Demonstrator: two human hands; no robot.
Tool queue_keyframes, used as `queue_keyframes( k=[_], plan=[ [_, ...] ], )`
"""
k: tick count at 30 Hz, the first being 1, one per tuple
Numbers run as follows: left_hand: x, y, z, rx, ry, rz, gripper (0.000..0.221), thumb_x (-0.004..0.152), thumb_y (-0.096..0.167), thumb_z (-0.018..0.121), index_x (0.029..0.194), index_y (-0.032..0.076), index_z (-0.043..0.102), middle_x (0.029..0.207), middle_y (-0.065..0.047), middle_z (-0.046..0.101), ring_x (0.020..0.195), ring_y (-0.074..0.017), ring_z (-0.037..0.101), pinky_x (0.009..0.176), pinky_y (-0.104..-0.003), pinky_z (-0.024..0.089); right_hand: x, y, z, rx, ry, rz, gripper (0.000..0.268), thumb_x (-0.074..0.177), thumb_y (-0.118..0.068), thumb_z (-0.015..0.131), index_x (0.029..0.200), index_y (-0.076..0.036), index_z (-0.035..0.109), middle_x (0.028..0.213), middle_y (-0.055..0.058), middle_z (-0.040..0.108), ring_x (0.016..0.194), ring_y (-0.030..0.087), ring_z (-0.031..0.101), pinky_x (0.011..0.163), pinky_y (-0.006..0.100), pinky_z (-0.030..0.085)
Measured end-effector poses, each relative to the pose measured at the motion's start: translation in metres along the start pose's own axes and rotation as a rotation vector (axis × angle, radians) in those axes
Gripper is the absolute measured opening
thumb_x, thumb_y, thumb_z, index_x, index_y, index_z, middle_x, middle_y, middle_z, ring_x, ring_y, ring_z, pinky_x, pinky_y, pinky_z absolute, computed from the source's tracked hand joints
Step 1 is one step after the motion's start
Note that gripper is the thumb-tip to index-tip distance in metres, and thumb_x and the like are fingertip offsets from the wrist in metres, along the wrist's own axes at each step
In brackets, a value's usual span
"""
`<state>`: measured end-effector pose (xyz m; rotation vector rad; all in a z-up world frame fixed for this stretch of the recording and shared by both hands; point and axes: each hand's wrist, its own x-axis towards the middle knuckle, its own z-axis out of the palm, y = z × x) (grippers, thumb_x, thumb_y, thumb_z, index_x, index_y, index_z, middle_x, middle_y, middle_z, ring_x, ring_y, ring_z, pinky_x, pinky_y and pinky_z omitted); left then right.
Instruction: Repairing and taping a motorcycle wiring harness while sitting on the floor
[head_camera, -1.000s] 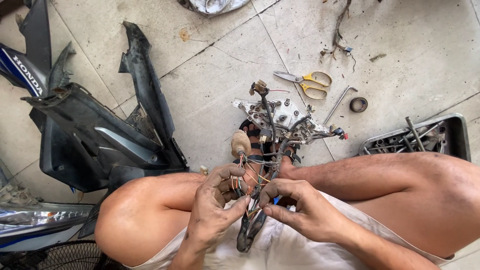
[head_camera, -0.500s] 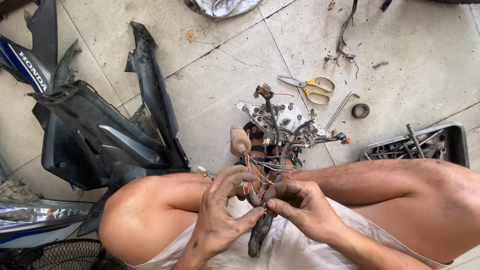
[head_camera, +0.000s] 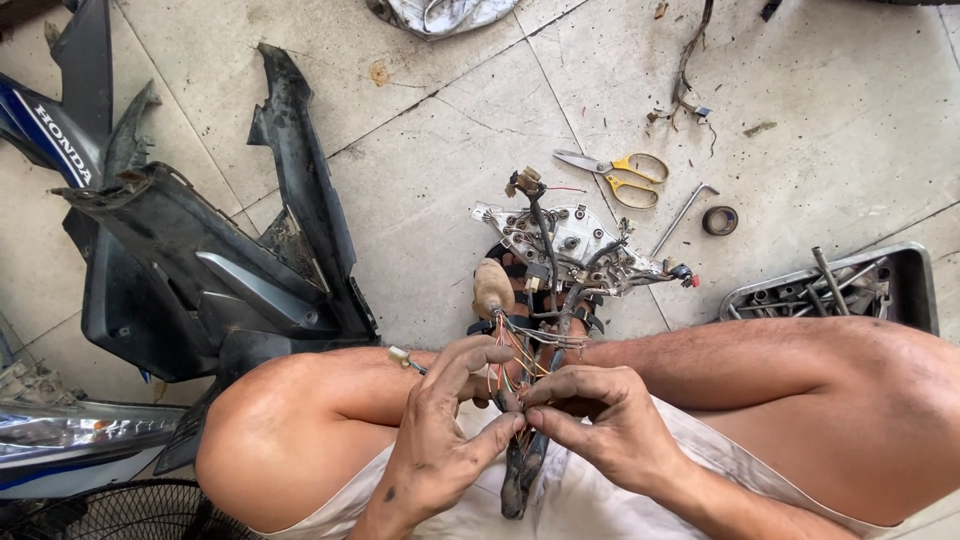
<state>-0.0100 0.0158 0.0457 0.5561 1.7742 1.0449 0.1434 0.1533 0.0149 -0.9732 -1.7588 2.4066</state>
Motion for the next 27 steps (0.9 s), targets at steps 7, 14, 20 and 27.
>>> queue_keyframes(
  k=[7, 14, 20, 27],
  plan=[
    [0.0, 0.007, -0.002, 0.125, -0.029, -0.032, 0.057, 0.07, 0.008, 0.077, 0.126, 0.01, 0.063, 0.138, -0.007, 0.059, 0.098, -0.0214, 0.075, 0.088, -0.035, 0.064, -0.004, -0.005, 0.007, -0.107, 0.079, -0.103, 0.035, 0.071, 0.002, 0.084, 0.105, -0.005, 0.077, 0.079, 0.005, 0.084, 0.063, 0.009, 0.074, 0.057, 0.022, 0.062],
    [-0.003, 0.006, -0.002, 0.178, -0.044, 0.005, 0.056, 0.071, 0.013, 0.072, 0.126, 0.01, 0.063, 0.135, -0.007, 0.06, 0.105, -0.021, 0.07, 0.086, -0.034, 0.061, -0.009, -0.004, 0.011, -0.202, 0.12, -0.215, 0.025, 0.071, 0.002, 0.085, 0.082, -0.007, 0.064, 0.068, 0.0, 0.077, 0.052, 0.007, 0.067, 0.048, 0.021, 0.058],
    [-0.004, 0.009, -0.008, 0.211, -0.168, -0.038, 0.055, 0.078, 0.015, 0.07, 0.131, 0.011, 0.058, 0.145, -0.007, 0.054, 0.123, -0.0249, 0.062, 0.094, -0.039, 0.055, -0.012, -0.002, 0.01, -0.314, 0.093, -0.293, 0.02, 0.072, -0.002, 0.083, 0.083, -0.009, 0.069, 0.069, -0.002, 0.077, 0.053, 0.005, 0.065, 0.048, 0.019, 0.055],
    [-0.001, 0.009, -0.009, 0.084, -0.171, -0.076, 0.052, 0.073, 0.009, 0.071, 0.124, 0.009, 0.064, 0.134, -0.006, 0.059, 0.113, -0.0186, 0.065, 0.092, -0.033, 0.062, -0.015, 0.005, 0.011, -0.263, 0.075, -0.319, 0.02, 0.074, 0.002, 0.082, 0.088, -0.007, 0.072, 0.076, 0.0, 0.079, 0.056, 0.006, 0.066, 0.049, 0.019, 0.056]
  ],
)
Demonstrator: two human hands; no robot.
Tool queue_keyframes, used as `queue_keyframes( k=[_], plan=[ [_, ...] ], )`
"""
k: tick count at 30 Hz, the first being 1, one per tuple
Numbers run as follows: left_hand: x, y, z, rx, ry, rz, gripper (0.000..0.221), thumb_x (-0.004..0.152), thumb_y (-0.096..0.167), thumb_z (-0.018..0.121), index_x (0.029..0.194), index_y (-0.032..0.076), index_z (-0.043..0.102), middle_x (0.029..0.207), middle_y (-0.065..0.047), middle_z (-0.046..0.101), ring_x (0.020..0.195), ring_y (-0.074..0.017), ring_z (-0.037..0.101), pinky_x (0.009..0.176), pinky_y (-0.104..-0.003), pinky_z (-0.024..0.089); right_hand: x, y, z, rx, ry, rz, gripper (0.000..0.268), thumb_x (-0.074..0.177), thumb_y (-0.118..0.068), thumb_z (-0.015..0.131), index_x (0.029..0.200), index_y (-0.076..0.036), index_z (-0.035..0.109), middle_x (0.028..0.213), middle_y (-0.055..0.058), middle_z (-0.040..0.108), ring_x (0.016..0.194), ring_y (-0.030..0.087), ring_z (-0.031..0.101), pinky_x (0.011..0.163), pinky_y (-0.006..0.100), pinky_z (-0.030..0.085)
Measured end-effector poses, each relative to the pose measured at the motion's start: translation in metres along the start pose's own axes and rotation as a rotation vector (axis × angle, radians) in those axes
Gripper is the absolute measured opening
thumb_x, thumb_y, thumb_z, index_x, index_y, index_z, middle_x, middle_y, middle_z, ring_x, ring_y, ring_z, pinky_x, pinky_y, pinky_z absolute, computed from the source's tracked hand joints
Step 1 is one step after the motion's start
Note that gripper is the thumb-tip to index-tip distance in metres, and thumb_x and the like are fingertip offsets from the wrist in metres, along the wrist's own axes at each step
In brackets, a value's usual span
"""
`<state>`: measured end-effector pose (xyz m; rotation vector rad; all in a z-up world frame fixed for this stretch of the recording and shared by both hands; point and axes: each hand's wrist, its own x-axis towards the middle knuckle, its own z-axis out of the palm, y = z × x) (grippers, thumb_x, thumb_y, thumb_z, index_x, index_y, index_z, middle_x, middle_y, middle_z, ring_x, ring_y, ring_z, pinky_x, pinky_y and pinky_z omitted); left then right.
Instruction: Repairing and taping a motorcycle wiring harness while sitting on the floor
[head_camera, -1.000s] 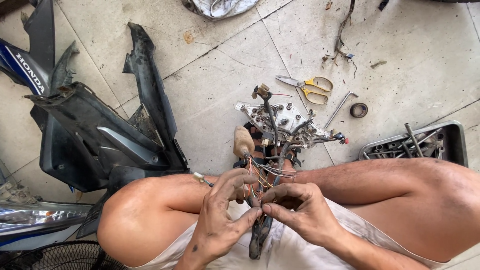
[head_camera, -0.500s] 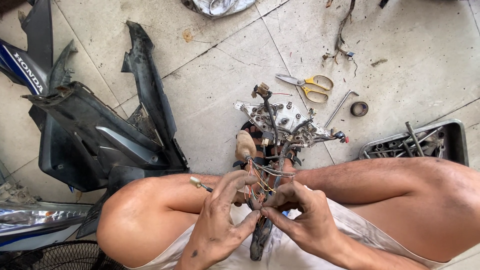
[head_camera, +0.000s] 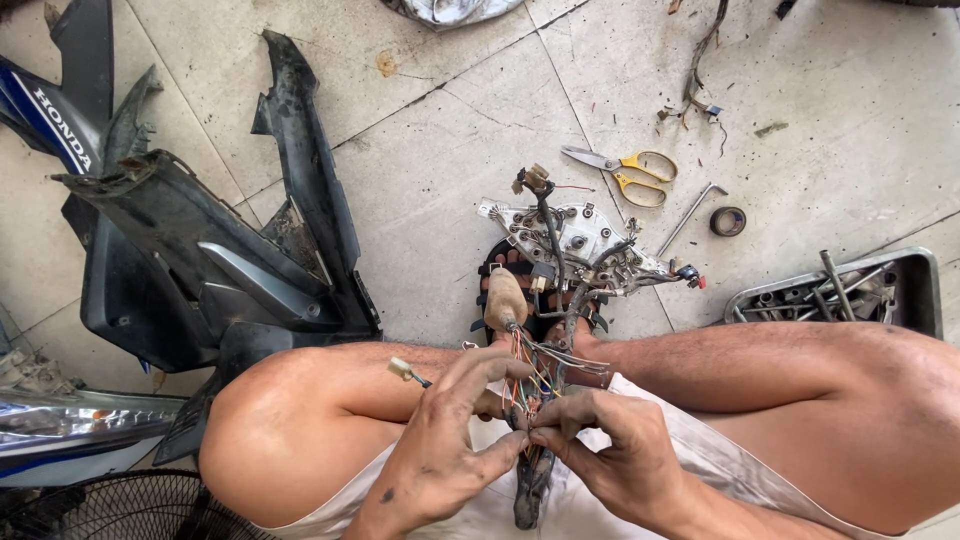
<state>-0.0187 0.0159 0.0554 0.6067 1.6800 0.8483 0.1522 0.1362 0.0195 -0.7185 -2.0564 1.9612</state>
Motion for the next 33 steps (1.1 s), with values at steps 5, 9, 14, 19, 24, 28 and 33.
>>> queue_keyframes(
  k=[5, 9, 14, 19, 24, 28, 33],
  plan=[
    [-0.001, -0.008, 0.001, -0.325, 0.02, 0.004, 0.057, 0.069, -0.004, 0.068, 0.125, 0.004, 0.063, 0.128, -0.008, 0.06, 0.086, -0.0147, 0.068, 0.081, -0.029, 0.06, 0.002, -0.002, -0.003, 0.052, 0.012, 0.019, 0.03, 0.07, 0.004, 0.082, 0.079, -0.011, 0.057, 0.079, 0.0, 0.081, 0.057, 0.006, 0.062, 0.048, 0.019, 0.051],
    [-0.001, -0.013, -0.001, -0.482, 0.0, 0.06, 0.058, 0.073, -0.008, 0.071, 0.129, -0.002, 0.06, 0.128, -0.011, 0.058, 0.086, -0.0133, 0.064, 0.082, -0.027, 0.056, 0.001, 0.002, -0.009, 0.134, -0.021, 0.129, 0.026, 0.071, 0.009, 0.078, 0.091, -0.004, 0.068, 0.08, 0.003, 0.077, 0.059, 0.008, 0.067, 0.055, 0.02, 0.061],
    [-0.001, -0.023, 0.0, -0.638, -0.034, 0.061, 0.062, 0.073, -0.011, 0.072, 0.133, -0.003, 0.056, 0.127, -0.011, 0.058, 0.089, -0.0134, 0.064, 0.082, -0.027, 0.055, 0.02, -0.018, -0.016, -0.093, -0.128, 0.114, 0.022, 0.066, 0.003, 0.072, 0.084, -0.009, 0.075, 0.072, -0.002, 0.075, 0.055, 0.009, 0.061, 0.051, 0.023, 0.052],
    [0.003, -0.023, 0.006, -0.564, 0.016, 0.044, 0.063, 0.071, -0.012, 0.074, 0.132, -0.003, 0.059, 0.118, -0.01, 0.062, 0.086, -0.0128, 0.068, 0.079, -0.025, 0.057, 0.018, -0.019, -0.014, -0.428, -0.112, -0.107, 0.026, 0.068, -0.008, 0.079, 0.093, -0.014, 0.074, 0.108, 0.002, 0.07, 0.084, 0.018, 0.068, 0.069, 0.03, 0.058],
    [0.006, -0.014, 0.012, -0.346, 0.085, 0.024, 0.058, 0.066, -0.009, 0.079, 0.121, 0.004, 0.066, 0.12, -0.008, 0.066, 0.087, -0.0174, 0.075, 0.08, -0.027, 0.065, 0.012, -0.035, -0.007, -0.383, 0.026, -0.227, 0.031, 0.074, -0.001, 0.08, 0.103, -0.002, 0.071, 0.097, 0.009, 0.079, 0.069, 0.013, 0.075, 0.056, 0.022, 0.06],
    [0.007, -0.016, 0.016, -0.287, 0.115, 0.066, 0.053, 0.068, -0.004, 0.073, 0.12, 0.007, 0.068, 0.12, -0.007, 0.067, 0.087, -0.0158, 0.071, 0.081, -0.027, 0.063, 0.008, -0.026, -0.001, -0.249, 0.019, 0.014, 0.032, 0.072, -0.003, 0.082, 0.101, -0.008, 0.072, 0.075, -0.003, 0.076, 0.058, 0.004, 0.069, 0.051, 0.018, 0.057],
    [0.007, -0.014, 0.02, -0.168, 0.17, 0.078, 0.049, 0.068, 0.004, 0.079, 0.116, 0.009, 0.071, 0.119, -0.003, 0.071, 0.093, -0.0146, 0.073, 0.084, -0.028, 0.066, 0.008, -0.011, -0.005, -0.014, 0.034, 0.267, 0.038, 0.067, -0.006, 0.091, 0.097, -0.004, 0.067, 0.081, 0.005, 0.084, 0.068, 0.011, 0.082, 0.062, 0.023, 0.07]
  ],
)
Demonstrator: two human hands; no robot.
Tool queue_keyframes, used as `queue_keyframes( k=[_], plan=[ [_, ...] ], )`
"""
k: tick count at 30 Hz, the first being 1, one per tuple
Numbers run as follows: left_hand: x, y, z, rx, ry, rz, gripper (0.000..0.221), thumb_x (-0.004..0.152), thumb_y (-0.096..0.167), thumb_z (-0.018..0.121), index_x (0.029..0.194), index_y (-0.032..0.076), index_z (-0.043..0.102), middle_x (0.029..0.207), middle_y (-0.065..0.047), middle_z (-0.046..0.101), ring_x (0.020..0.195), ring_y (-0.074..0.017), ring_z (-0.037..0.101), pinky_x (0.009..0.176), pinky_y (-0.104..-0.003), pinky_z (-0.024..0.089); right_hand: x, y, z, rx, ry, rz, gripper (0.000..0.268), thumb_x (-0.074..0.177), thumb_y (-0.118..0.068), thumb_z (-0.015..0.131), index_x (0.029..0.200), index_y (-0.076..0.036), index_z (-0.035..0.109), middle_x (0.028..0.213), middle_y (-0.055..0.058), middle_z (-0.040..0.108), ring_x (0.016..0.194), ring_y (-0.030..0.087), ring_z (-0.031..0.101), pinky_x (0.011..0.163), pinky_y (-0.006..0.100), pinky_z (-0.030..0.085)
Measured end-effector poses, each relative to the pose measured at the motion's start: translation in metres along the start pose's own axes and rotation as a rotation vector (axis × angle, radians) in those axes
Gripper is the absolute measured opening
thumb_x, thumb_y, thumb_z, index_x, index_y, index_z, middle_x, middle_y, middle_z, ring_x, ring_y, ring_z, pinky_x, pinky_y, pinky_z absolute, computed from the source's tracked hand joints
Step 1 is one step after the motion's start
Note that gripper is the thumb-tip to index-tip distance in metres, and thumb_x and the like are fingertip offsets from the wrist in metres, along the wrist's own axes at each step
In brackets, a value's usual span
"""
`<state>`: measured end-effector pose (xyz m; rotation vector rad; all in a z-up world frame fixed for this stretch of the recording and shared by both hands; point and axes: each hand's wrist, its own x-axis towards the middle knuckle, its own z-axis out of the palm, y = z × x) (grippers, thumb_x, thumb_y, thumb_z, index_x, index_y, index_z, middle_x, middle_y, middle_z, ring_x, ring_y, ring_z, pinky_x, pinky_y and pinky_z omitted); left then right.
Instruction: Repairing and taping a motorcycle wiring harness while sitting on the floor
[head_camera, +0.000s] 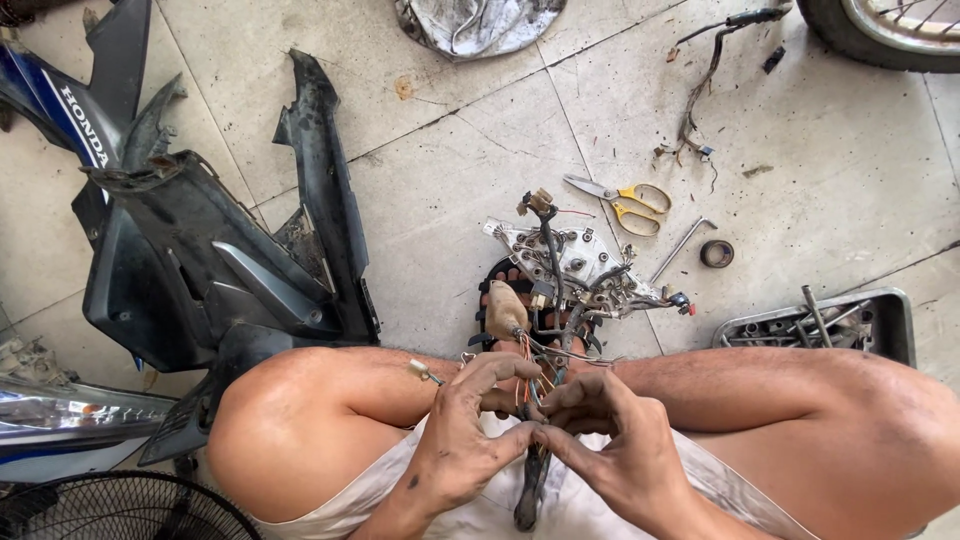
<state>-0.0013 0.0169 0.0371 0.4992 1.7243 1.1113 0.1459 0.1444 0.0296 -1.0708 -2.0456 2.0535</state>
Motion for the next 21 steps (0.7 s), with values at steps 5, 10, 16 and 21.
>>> queue_keyframes(
  k=[5, 10, 16, 21],
  plan=[
    [0.0, -0.008, -0.002, -0.082, -0.05, 0.064, 0.043, 0.073, 0.006, 0.07, 0.116, 0.002, 0.07, 0.111, -0.007, 0.07, 0.09, -0.0148, 0.066, 0.082, -0.029, 0.06, -0.003, 0.011, -0.003, 0.158, 0.001, 0.001, 0.025, 0.071, 0.007, 0.084, 0.09, -0.001, 0.069, 0.081, 0.008, 0.085, 0.068, 0.012, 0.078, 0.065, 0.025, 0.067],
    [0.003, -0.022, -0.002, -0.257, -0.008, 0.032, 0.025, 0.084, 0.022, 0.077, 0.098, 0.002, 0.076, 0.087, -0.006, 0.075, 0.077, -0.0139, 0.066, 0.074, -0.028, 0.055, -0.005, 0.0, -0.012, -0.007, -0.09, -0.123, 0.02, 0.072, 0.005, 0.082, 0.09, -0.003, 0.076, 0.081, 0.002, 0.083, 0.064, 0.009, 0.076, 0.06, 0.021, 0.066],
    [0.002, -0.024, 0.001, -0.246, 0.018, -0.029, 0.018, 0.077, 0.01, 0.078, 0.092, 0.0, 0.074, 0.084, -0.007, 0.075, 0.07, -0.012, 0.069, 0.067, -0.024, 0.061, -0.015, 0.01, -0.004, -0.299, 0.009, -0.488, 0.012, 0.074, -0.001, 0.079, 0.081, -0.008, 0.071, 0.083, 0.0, 0.077, 0.109, 0.024, 0.078, 0.086, 0.032, 0.066],
    [0.002, -0.012, -0.001, -0.072, -0.055, -0.043, 0.014, 0.077, 0.011, 0.075, 0.09, 0.005, 0.077, 0.078, 0.0, 0.075, 0.068, -0.0083, 0.065, 0.066, -0.022, 0.057, -0.015, 0.011, 0.002, -0.395, 0.038, -0.583, 0.011, 0.074, -0.002, 0.078, 0.083, -0.005, 0.072, 0.09, 0.007, 0.078, 0.096, 0.022, 0.078, 0.082, 0.029, 0.065]
  ],
)
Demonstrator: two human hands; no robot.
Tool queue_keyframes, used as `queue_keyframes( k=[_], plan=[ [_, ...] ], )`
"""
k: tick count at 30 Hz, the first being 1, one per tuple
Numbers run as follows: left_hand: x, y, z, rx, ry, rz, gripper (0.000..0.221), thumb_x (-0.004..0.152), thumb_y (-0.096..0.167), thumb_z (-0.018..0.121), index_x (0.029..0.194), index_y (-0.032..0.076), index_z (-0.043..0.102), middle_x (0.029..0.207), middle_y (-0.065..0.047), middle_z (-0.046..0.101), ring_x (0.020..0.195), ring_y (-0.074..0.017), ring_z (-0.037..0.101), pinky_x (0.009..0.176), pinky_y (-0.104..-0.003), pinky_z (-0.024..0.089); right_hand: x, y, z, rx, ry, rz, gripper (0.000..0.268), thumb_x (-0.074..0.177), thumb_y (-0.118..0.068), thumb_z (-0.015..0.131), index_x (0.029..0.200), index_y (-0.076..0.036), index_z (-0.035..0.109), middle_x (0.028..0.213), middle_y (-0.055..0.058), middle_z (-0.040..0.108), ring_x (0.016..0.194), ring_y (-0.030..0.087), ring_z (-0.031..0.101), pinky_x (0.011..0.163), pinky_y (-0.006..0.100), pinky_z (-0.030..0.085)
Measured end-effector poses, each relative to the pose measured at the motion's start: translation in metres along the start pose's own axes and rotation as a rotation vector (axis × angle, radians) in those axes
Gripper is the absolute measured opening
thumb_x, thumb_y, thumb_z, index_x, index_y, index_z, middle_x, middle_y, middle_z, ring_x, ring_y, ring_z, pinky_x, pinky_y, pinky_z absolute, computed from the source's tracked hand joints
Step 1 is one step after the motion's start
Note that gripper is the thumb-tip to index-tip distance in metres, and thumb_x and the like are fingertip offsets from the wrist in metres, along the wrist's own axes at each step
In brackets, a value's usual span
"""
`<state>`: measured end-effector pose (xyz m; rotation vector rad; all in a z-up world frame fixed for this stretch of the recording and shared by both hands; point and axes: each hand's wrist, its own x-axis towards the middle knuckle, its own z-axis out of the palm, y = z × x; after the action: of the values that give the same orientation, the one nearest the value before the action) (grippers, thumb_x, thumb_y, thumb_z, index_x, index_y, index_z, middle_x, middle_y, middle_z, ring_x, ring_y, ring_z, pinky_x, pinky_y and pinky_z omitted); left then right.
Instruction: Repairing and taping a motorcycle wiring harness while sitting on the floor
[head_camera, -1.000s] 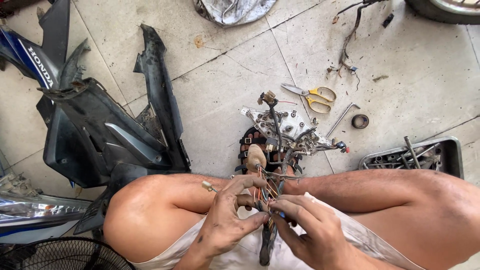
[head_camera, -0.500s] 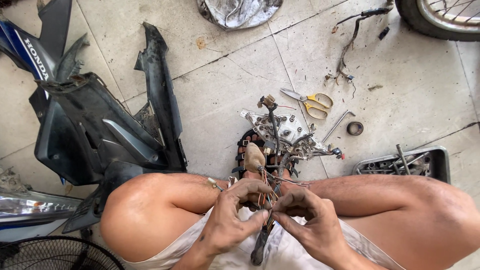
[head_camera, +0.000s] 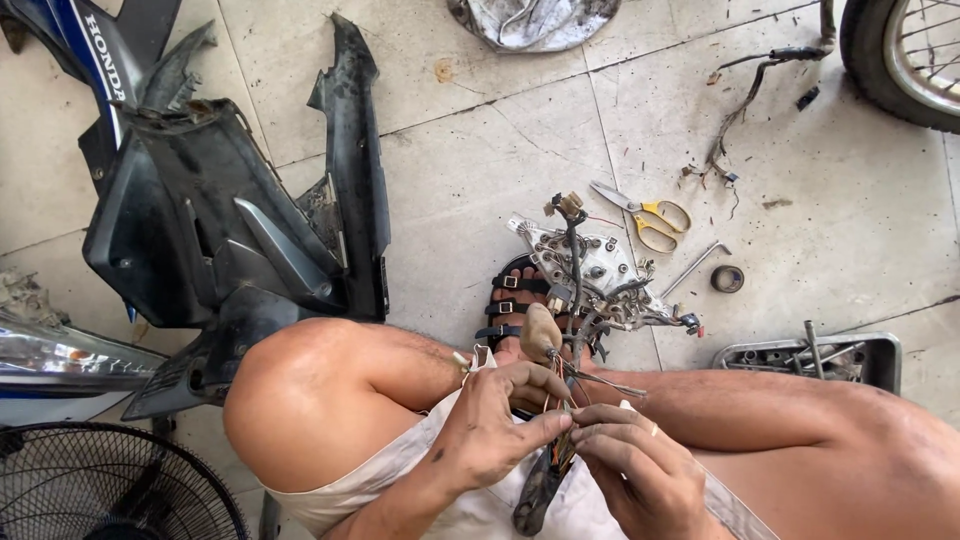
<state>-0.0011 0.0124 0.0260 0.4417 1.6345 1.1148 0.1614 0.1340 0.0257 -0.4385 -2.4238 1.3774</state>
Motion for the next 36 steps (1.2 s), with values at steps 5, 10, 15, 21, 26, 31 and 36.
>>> queue_keyframes(
  k=[5, 10, 15, 21, 26, 31, 36],
  plan=[
    [-0.002, -0.001, 0.002, 0.01, -0.042, -0.026, 0.018, 0.078, 0.014, 0.073, 0.092, 0.005, 0.077, 0.077, -0.002, 0.076, 0.068, -0.0091, 0.068, 0.064, -0.023, 0.056, 0.001, -0.003, -0.008, -0.085, -0.035, 0.017, 0.01, 0.073, -0.004, 0.078, 0.082, -0.005, 0.073, 0.091, 0.004, 0.079, 0.086, 0.017, 0.079, 0.078, 0.027, 0.064],
    [-0.003, 0.002, 0.002, -0.009, -0.068, -0.027, 0.02, 0.079, 0.015, 0.071, 0.094, 0.002, 0.076, 0.082, -0.004, 0.075, 0.072, -0.0109, 0.069, 0.067, -0.025, 0.058, 0.005, -0.001, -0.015, 0.069, -0.042, 0.3, 0.024, 0.068, 0.0, 0.083, 0.089, -0.009, 0.076, 0.09, 0.001, 0.082, 0.071, 0.009, 0.077, 0.062, 0.021, 0.062],
    [-0.004, -0.002, 0.005, -0.053, -0.069, 0.0, 0.014, 0.082, 0.011, 0.07, 0.091, 0.002, 0.075, 0.079, -0.002, 0.073, 0.067, -0.0091, 0.063, 0.064, -0.024, 0.056, 0.009, -0.009, -0.018, 0.009, -0.102, 0.207, 0.025, 0.069, 0.003, 0.077, 0.092, -0.007, 0.077, 0.1, 0.002, 0.083, 0.085, 0.012, 0.082, 0.072, 0.022, 0.066],
    [-0.006, 0.009, 0.005, 0.027, -0.079, 0.03, 0.016, 0.083, 0.013, 0.067, 0.092, 0.006, 0.077, 0.08, 0.0, 0.074, 0.07, -0.0107, 0.063, 0.068, -0.026, 0.054, 0.007, -0.016, -0.009, -0.102, 0.02, 0.176, 0.021, 0.068, -0.001, 0.084, 0.086, -0.007, 0.076, 0.09, 0.001, 0.08, 0.072, 0.009, 0.076, 0.064, 0.021, 0.061],
    [-0.004, -0.008, 0.012, 0.002, -0.019, -0.058, 0.024, 0.086, 0.005, 0.068, 0.11, 0.007, 0.067, 0.09, -0.003, 0.075, 0.076, -0.0118, 0.075, 0.066, -0.024, 0.064, 0.001, -0.01, -0.009, -0.088, 0.063, 0.259, 0.022, 0.065, 0.0, 0.083, 0.083, -0.008, 0.074, 0.083, -0.001, 0.08, 0.064, 0.008, 0.074, 0.058, 0.021, 0.059],
    [-0.01, -0.005, 0.007, -0.228, 0.05, -0.082, 0.02, 0.088, 0.0, 0.061, 0.107, 0.003, 0.066, 0.1, -0.008, 0.078, 0.084, -0.0162, 0.082, 0.068, -0.026, 0.061, -0.012, 0.001, -0.003, 0.001, 0.173, 0.36, 0.022, 0.068, 0.0, 0.083, 0.083, -0.007, 0.07, 0.08, -0.001, 0.08, 0.058, 0.005, 0.069, 0.051, 0.017, 0.056],
    [-0.01, -0.009, 0.007, -0.203, -0.04, -0.075, 0.034, 0.089, 0.001, 0.059, 0.123, 0.004, 0.055, 0.102, -0.01, 0.072, 0.084, -0.0196, 0.082, 0.075, -0.031, 0.066, -0.014, -0.009, 0.008, -0.158, 0.222, 0.172, 0.028, 0.062, 0.003, 0.084, 0.085, -0.006, 0.072, 0.08, 0.004, 0.079, 0.062, 0.009, 0.072, 0.055, 0.02, 0.06]
  ],
)
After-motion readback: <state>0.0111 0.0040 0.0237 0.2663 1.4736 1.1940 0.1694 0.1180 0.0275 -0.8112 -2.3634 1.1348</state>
